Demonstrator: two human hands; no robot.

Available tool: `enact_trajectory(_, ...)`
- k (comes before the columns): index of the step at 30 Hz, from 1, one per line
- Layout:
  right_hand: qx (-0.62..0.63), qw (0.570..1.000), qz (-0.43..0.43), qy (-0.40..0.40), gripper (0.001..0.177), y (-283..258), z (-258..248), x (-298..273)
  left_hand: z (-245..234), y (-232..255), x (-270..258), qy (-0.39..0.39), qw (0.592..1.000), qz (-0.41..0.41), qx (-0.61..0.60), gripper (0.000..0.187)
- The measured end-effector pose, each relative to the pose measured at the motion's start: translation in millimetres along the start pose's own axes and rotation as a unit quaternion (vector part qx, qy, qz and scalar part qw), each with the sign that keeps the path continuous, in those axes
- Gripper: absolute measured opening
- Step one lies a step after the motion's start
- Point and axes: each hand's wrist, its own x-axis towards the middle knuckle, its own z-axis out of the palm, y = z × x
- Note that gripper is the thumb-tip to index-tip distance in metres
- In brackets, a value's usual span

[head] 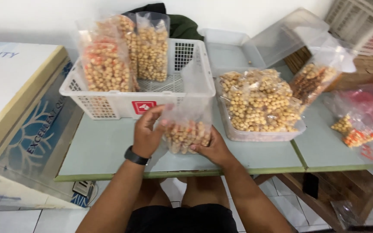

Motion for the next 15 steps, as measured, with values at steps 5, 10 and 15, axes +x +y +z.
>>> enact_trajectory(5,0.006,1.0,0.004,0.0,0.066,-7,4,-4,-7,34,34,0.012,1.0,0.007,0.023,0.024)
enact_trajectory(10,0.007,1.0,0.003,-0.006,0.067,-19,11,-3,-10,97,89,-0.043,0.992,0.061,0.099,0.013)
enact_trajectory(15,0.005,1.0,-0.015,-0.016,0.051,-48,30,-7,12,176,148,-0.421,0.761,-0.085,0.486,0.027)
